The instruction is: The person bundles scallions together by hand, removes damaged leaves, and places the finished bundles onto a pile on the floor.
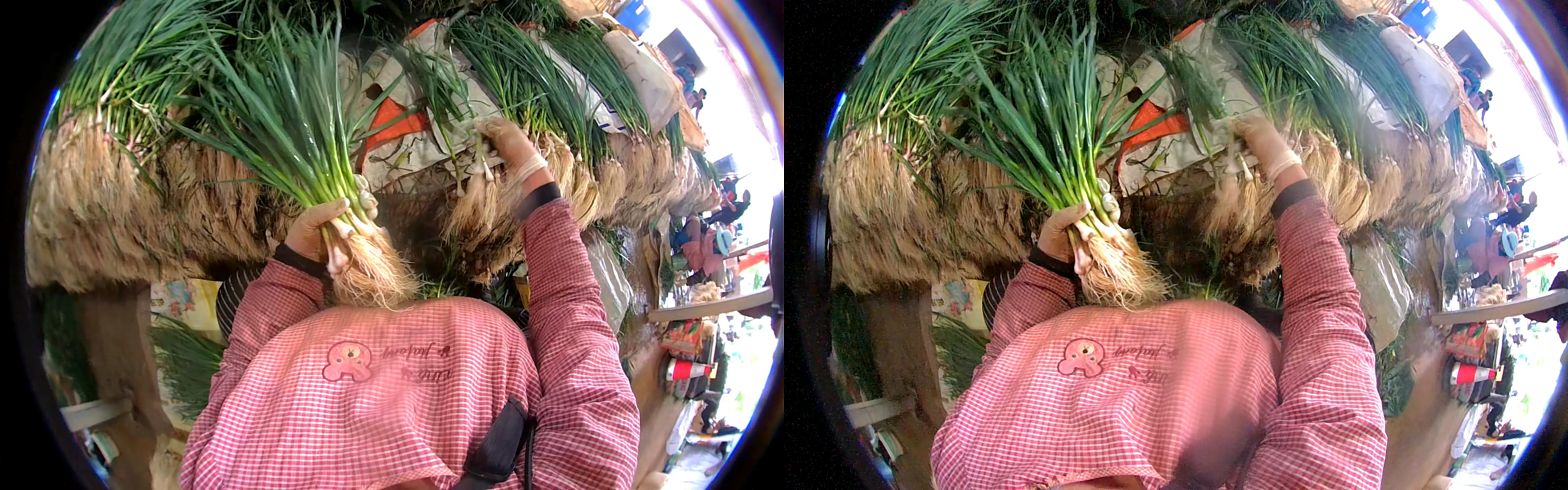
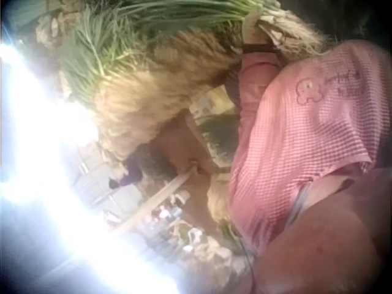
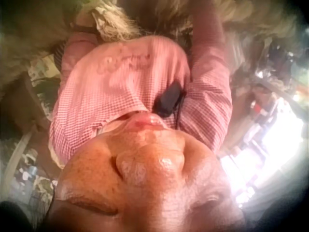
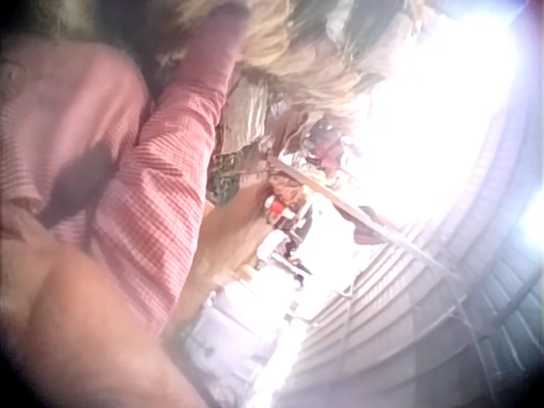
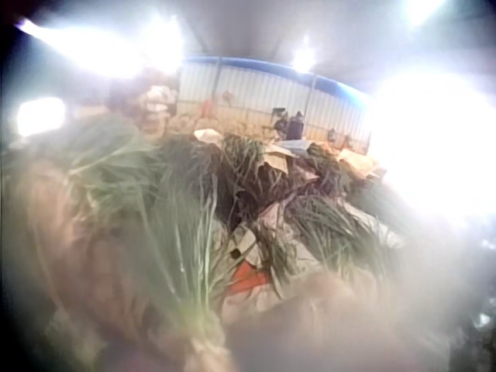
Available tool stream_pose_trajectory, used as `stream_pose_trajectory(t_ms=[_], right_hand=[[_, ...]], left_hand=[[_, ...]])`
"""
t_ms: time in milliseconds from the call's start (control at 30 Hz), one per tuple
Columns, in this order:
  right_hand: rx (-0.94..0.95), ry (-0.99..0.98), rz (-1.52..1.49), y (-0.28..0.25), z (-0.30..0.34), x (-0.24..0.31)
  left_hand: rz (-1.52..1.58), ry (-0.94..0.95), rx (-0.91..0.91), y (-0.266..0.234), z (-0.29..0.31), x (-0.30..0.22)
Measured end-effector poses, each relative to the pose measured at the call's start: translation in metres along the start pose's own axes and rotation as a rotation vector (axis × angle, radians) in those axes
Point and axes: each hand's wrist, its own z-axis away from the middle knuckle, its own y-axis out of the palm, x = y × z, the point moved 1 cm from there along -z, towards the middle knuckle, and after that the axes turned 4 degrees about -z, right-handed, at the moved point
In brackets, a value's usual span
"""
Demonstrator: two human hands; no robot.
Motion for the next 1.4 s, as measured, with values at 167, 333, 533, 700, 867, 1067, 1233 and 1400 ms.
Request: stream_pose_trajectory(t_ms=[167, 333, 533, 700, 867, 1067, 1233, 1400], right_hand=[[0.15, 0.06, -0.501, 0.103, 0.054, 0.007], [-0.193, -0.459, 0.412, 0.155, 0.075, -0.001], [-0.407, -0.447, 0.714, 0.115, 0.07, -0.015], [-0.288, -0.411, 0.493, 0.131, 0.079, 0.02], [-0.075, -0.041, 0.747, 0.144, 0.058, 0.022], [-0.17, -0.347, 0.597, 0.162, 0.078, 0.011], [0.119, -0.181, -0.771, 0.148, 0.108, 0.003], [0.508, -0.962, 0.98, 0.089, 0.124, -0.081]], left_hand=[[-0.089, -0.106, -0.082, -0.008, -0.003, 0.017], [-0.072, -0.362, -0.049, -0.018, -0.007, 0.03], [0.007, -0.287, -0.035, -0.028, -0.006, 0.037], [-0.158, -0.378, -0.045, -0.029, -0.004, 0.037], [-0.281, -0.579, -0.081, -0.029, -0.005, 0.041], [-0.368, -0.696, -0.065, -0.059, -0.006, 0.048], [-0.187, -0.496, -0.104, -0.046, -0.005, 0.051], [0.068, -0.277, 0.057, -0.009, -0.005, 0.04]])
